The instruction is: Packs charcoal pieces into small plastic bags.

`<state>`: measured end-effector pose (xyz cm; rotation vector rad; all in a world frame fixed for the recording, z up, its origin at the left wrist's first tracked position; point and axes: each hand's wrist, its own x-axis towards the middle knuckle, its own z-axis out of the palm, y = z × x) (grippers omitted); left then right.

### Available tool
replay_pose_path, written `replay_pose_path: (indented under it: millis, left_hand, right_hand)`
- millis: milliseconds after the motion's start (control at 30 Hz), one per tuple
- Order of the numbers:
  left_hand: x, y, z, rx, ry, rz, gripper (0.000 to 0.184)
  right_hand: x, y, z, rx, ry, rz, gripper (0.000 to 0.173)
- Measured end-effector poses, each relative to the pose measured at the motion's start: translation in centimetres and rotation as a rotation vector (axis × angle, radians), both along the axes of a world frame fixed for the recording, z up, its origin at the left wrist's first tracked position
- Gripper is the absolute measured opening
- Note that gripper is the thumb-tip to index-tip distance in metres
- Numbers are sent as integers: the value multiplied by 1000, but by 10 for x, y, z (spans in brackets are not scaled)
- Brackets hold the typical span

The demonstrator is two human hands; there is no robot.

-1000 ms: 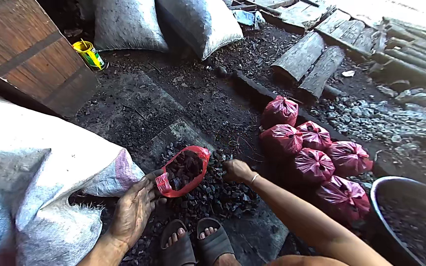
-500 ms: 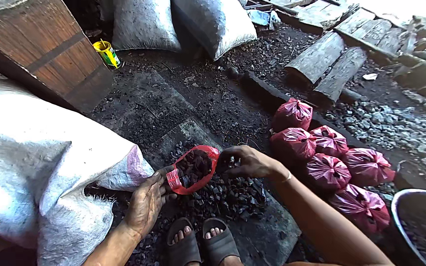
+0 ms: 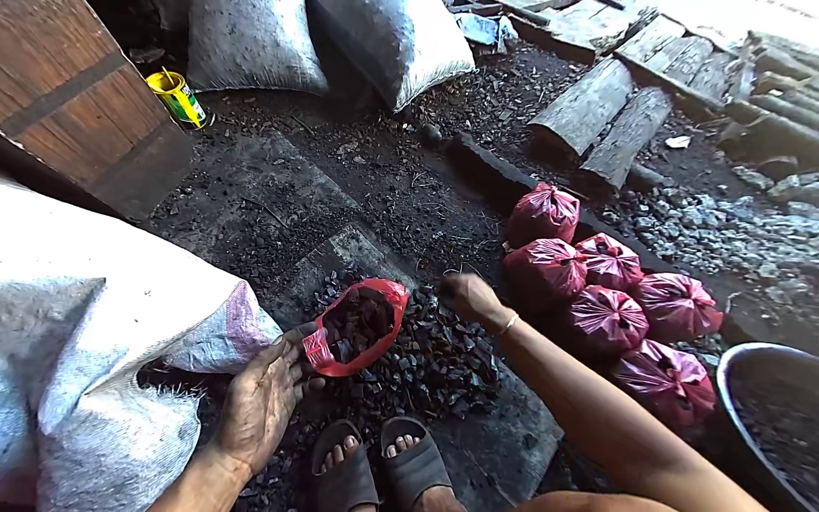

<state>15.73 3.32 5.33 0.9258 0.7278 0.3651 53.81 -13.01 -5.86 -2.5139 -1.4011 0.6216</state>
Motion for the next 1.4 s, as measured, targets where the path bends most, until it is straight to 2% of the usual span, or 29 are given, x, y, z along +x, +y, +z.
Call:
replay_pose_path:
  millis: [67, 133, 167, 267, 433, 500, 600, 700, 800, 867, 933, 1033, 1067, 1133, 1233, 1300, 1400]
  left_hand:
    - [1, 0, 0, -4, -2, -9, 57]
    - [0, 0, -1, -7, 2, -11, 57]
    - [0, 0, -1, -5, 5, -12, 58]
    - [-3, 2, 0, -9, 12, 4, 58]
    - [-2, 2, 0, -4, 19, 7, 57]
    - [1, 1, 2, -1, 26, 9, 57]
    - [1, -1, 1, 1, 33, 12, 57]
    - [3, 0, 1, 0, 31, 8, 57]
    - [5, 0, 0, -11, 24, 10, 57]
    - [6, -1, 1, -9, 25, 14, 57]
    - [5, -2, 0, -8, 14, 4, 57]
    - [-3, -1, -1, -13, 5, 7, 58]
    - [-4, 1, -1, -13, 6, 15, 58]
    - [-4, 4, 1, -9, 22, 33, 57]
    - [1, 4, 2, -12, 12, 10, 57]
    - [2, 2, 1, -15, -1, -13, 57]
    - [-1, 1, 0, -14, 4, -23, 57]
  right_hand:
    - [-1, -19, -45, -240, 60, 61, 34]
    - [-15, -31, -68, -387, 63, 132, 47]
    - [-21, -35, -75, -416, 50, 156, 48]
    - [-25, -39, -92, -382, 42, 168, 40]
    - [-9, -41, -97, -280, 143, 148, 33]
    - [3, -35, -73, -130, 247, 75, 32]
    - [7, -15, 20, 165, 401, 10, 38]
    - [-23, 10, 96, 383, 361, 184, 35]
    - [-81, 45, 111, 438, 145, 449, 32]
    - [-106, 66, 101, 376, -22, 560, 32]
    - [-105, 72, 92, 410, -40, 539, 38]
    - [-64, 55, 87, 599, 102, 218, 27]
    - [-44, 46, 76, 564, 100, 93, 23]
    - [-5, 24, 27, 272, 68, -4, 24]
    - [4, -17, -53, -198, 64, 145, 36]
    - [-8, -36, -80, -315, 41, 202, 45]
    - [-19, -53, -100, -328, 20, 241, 41]
